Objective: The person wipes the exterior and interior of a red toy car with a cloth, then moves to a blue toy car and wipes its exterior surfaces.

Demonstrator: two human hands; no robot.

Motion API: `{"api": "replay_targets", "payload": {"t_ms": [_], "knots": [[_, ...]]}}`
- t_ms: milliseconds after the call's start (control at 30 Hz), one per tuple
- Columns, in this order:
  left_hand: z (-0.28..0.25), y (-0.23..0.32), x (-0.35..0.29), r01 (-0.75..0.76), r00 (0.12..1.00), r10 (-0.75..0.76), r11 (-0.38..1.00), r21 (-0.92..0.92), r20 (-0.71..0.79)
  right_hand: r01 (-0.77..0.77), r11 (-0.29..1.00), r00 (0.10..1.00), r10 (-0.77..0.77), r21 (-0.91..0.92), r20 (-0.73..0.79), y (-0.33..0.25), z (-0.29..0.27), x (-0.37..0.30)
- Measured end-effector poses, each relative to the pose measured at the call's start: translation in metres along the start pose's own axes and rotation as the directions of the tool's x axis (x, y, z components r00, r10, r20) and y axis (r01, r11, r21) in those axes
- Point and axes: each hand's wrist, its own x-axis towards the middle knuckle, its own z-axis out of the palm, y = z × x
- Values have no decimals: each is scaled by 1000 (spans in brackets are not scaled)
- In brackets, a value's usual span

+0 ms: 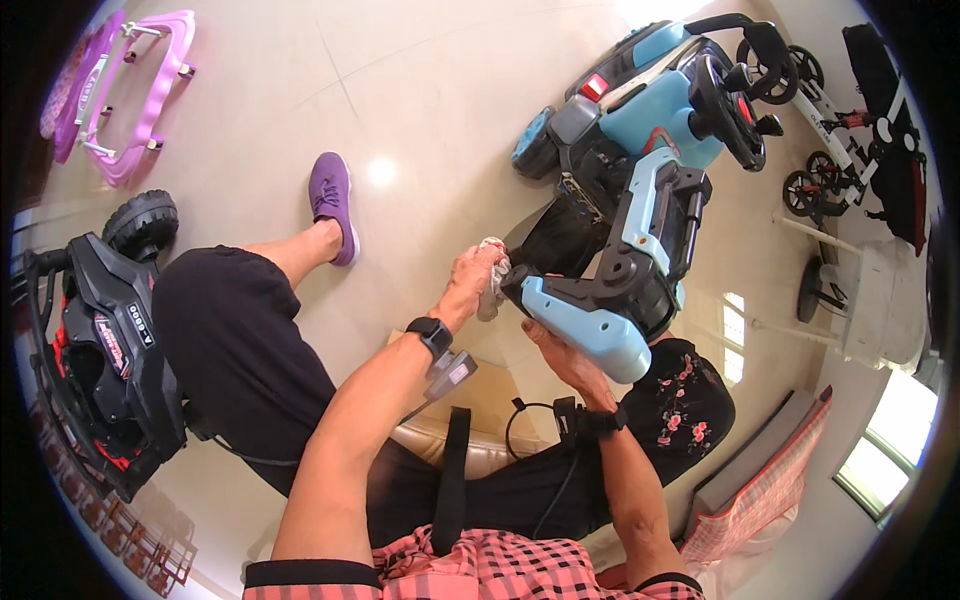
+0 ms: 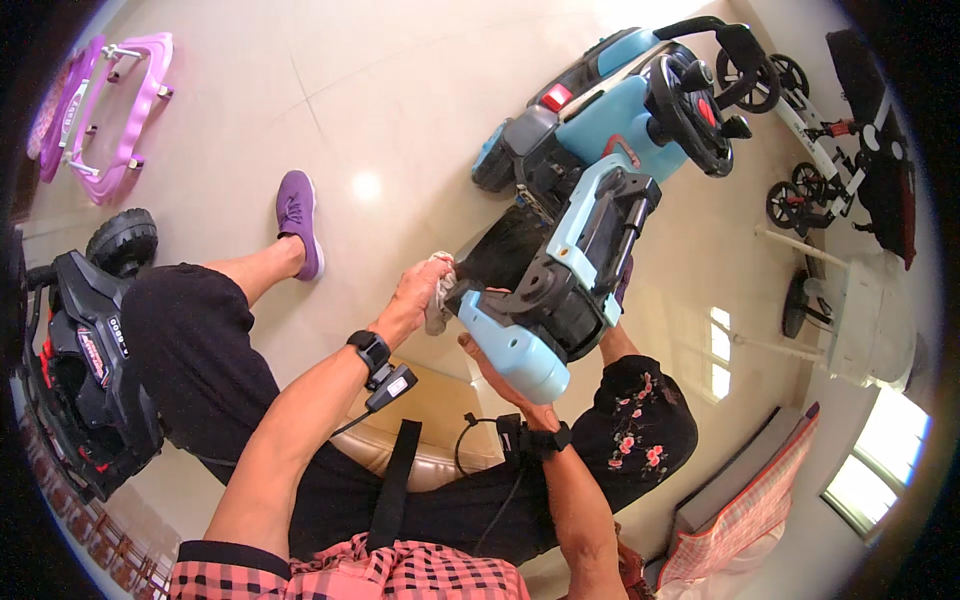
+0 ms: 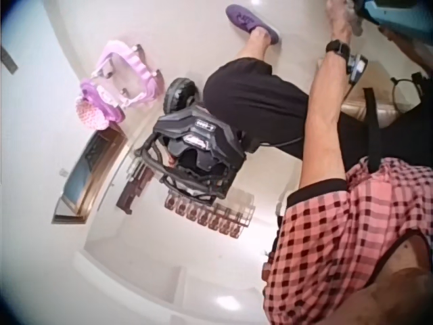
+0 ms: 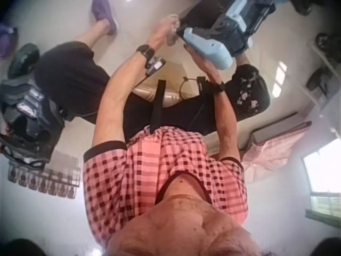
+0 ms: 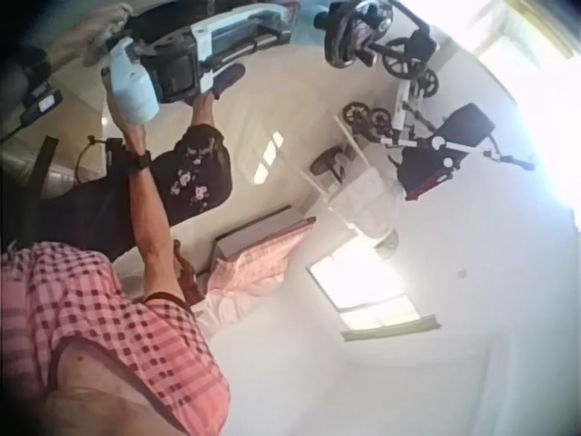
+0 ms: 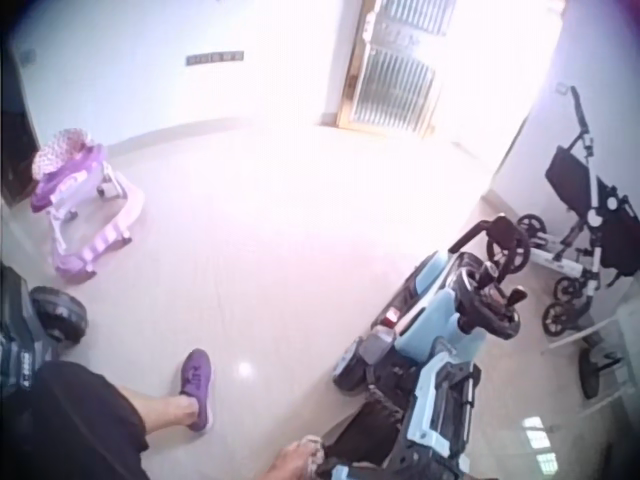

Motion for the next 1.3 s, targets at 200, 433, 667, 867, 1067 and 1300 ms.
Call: {"api": "replay_targets", "payload": {"t_ms": [200,433,667,867,1067,1300], "knots": [[-7,-17,44,-11,996,29,977,213,-79,138,990,986,-138,12,93,-11,-6,6],[-11,23,76,-175,966,85,911,373,245,-205,934,974,164,293,157,-25,-11,15],[25,74,97,-349,845,69,822,449,530,-60,978,994,41,200,98,-15,-4,22],[55,90,90,-643,750,336,571,511,569,-225,931,967,178,287,180,-26,-6,19],[45,107,32,-505,802,249,769,392,544,-187,962,974,155,197,165,-34,-10,8],[27,114,-20,-501,814,172,693,519,555,-166,986,957,165,-19,240,-26,-11,3]]}}
